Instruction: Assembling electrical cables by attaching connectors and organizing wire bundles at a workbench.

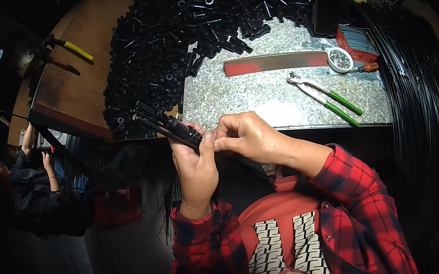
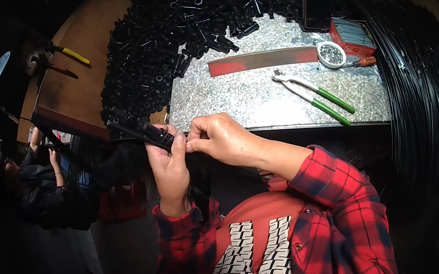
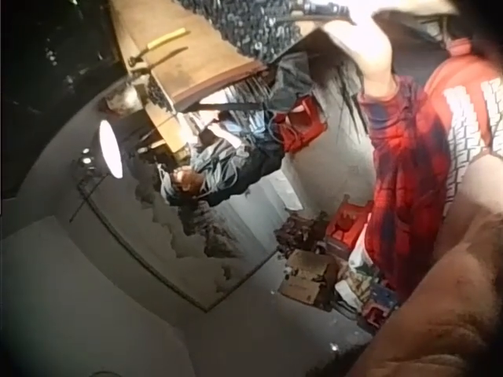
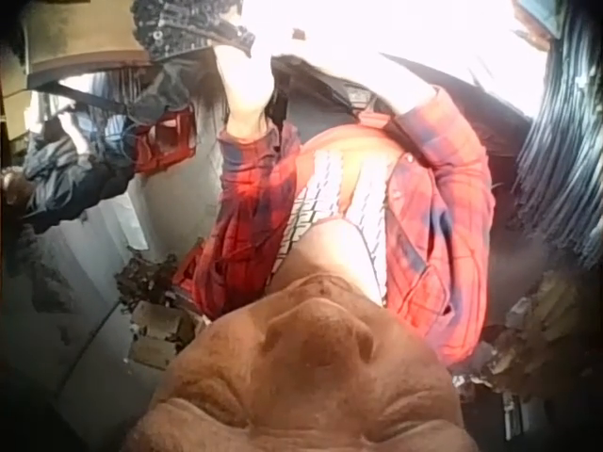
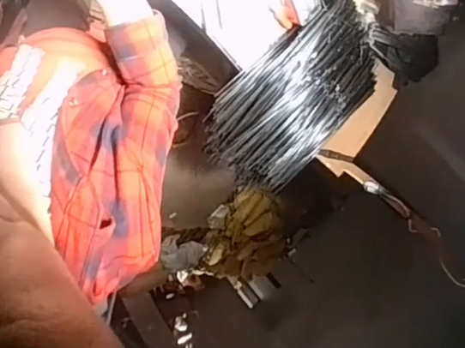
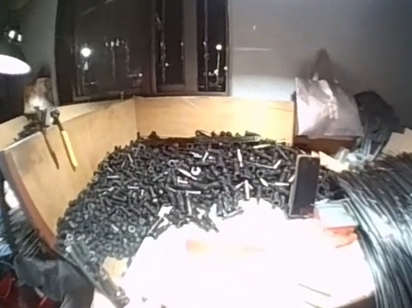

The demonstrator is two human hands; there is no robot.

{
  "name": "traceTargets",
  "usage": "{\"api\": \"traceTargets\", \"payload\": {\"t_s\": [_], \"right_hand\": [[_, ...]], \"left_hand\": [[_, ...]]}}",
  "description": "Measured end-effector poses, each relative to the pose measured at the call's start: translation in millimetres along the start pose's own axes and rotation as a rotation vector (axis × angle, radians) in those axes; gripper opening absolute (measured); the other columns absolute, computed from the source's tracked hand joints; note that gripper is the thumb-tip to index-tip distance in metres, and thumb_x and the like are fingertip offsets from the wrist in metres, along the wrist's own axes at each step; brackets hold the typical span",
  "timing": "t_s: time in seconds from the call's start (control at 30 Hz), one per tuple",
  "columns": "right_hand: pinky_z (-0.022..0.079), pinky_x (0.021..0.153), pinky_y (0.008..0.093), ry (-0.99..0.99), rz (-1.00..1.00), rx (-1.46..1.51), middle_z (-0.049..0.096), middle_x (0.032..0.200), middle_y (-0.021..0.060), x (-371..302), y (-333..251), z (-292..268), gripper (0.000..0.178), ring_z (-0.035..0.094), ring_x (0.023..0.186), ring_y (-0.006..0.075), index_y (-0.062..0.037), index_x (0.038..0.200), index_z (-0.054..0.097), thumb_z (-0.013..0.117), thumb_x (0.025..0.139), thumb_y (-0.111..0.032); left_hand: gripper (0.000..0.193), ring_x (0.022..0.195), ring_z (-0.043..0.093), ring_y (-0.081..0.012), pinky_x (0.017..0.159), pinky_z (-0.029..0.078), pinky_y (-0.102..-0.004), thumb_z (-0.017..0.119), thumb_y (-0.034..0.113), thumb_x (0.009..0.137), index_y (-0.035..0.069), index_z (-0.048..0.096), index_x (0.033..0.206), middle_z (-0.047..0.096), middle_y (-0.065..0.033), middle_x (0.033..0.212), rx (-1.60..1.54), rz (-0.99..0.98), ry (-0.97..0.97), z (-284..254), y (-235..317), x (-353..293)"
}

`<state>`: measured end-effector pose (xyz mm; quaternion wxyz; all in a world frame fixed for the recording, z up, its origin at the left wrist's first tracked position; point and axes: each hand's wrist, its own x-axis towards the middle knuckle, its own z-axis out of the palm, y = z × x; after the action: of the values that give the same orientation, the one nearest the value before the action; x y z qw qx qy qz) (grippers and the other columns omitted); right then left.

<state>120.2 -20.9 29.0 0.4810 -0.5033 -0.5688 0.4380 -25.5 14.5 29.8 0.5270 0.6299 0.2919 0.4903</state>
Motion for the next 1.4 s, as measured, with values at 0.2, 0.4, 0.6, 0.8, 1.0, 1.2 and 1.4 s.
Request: {"api": "traceTargets", "payload": {"t_s": [0.2,0.4,0.6,0.8,1.0,1.2,1.4], "right_hand": [[0.043,0.054,0.0254,-0.01,0.032,0.201,0.061,0.064,0.0028,5.1,19.1,-0.4,0.023,0.056,0.061,0.0085,-0.0011,0.071,0.058,0.074,0.08,-0.015],[0.044,0.053,0.0243,-0.05,0.11,0.286,0.06,0.066,0.0029,6.7,18.8,-0.6,0.022,0.055,0.061,0.0081,-0.0011,0.076,0.057,0.075,0.079,-0.014],[0.048,0.058,0.0285,0.062,0.011,0.097,0.059,0.073,0.0072,-1.5,18.4,-4.7,0.027,0.059,0.067,0.014,0.0007,0.087,0.055,0.076,0.077,-0.013],[0.048,0.067,0.0358,0.266,-0.267,-0.684,0.055,0.089,0.0151,-49.3,9.4,-70.6,0.034,0.059,0.08,0.0306,0.0003,0.097,0.053,0.075,0.076,-0.014],[0.048,0.076,0.0415,0.292,0.045,-1.32,0.052,0.101,0.0196,-106.9,18.0,-128.1,0.037,0.055,0.09,0.0369,0.0022,0.093,0.05,0.073,0.075,-0.021],[0.048,0.076,0.0413,0.388,0.162,-1.538,0.054,0.098,0.0195,-120.5,23.9,-143.7,0.033,0.056,0.088,0.0353,0.0011,0.089,0.052,0.071,0.078,-0.024],[0.047,0.071,0.042,0.366,0.201,-1.565,0.054,0.082,0.0165,-132.5,39.7,-157.0,0.029,0.057,0.078,0.0334,-0.0004,0.082,0.052,0.063,0.086,-0.027]], "left_hand": [[0.024,0.085,0.046,-0.0069,0.077,0.041,-0.0218,0.055,-0.002,0.09,0.003,0.041,0.109,0.046,-0.0021,0.095,-0.007,0.015,-0.04,-3.7,-4.1,-1.4],[0.025,0.086,0.047,-0.0077,0.078,0.041,-0.0229,0.055,-0.003,0.089,0.004,0.041,0.109,0.048,-0.0034,0.097,0.087,0.057,-0.024,-7.7,-10.9,-2.8],[0.028,0.087,0.048,-0.0082,0.08,0.041,-0.0241,0.054,-0.004,0.088,0.004,0.041,0.111,0.05,-0.0086,0.108,0.115,0.163,-0.029,7.4,-13.4,-0.2],[0.022,0.089,0.053,-0.0099,0.079,0.044,-0.0241,0.063,-0.001,0.084,-0.001,0.052,0.103,0.054,-0.0106,0.114,-0.006,0.119,0.008,3.4,-25.4,1.9],[0.017,0.091,0.058,-0.0139,0.083,0.047,-0.0279,0.064,-0.001,0.083,0.003,0.056,0.097,0.059,-0.0123,0.11,-0.376,0.059,-0.186,5.0,-37.1,12.0],[0.011,0.1,0.063,-0.031,0.089,0.05,-0.0447,0.057,0.007,0.091,0.007,0.047,0.092,0.059,-0.0191,0.105,-0.507,-0.053,-0.294,18.1,-31.6,7.6],[0.011,0.097,0.064,-0.034,0.09,0.049,-0.047,0.055,0.008,0.092,0.007,0.044,0.091,0.063,-0.0189,0.096,-0.451,-0.052,-0.307,15.8,-32.2,7.4]]}}
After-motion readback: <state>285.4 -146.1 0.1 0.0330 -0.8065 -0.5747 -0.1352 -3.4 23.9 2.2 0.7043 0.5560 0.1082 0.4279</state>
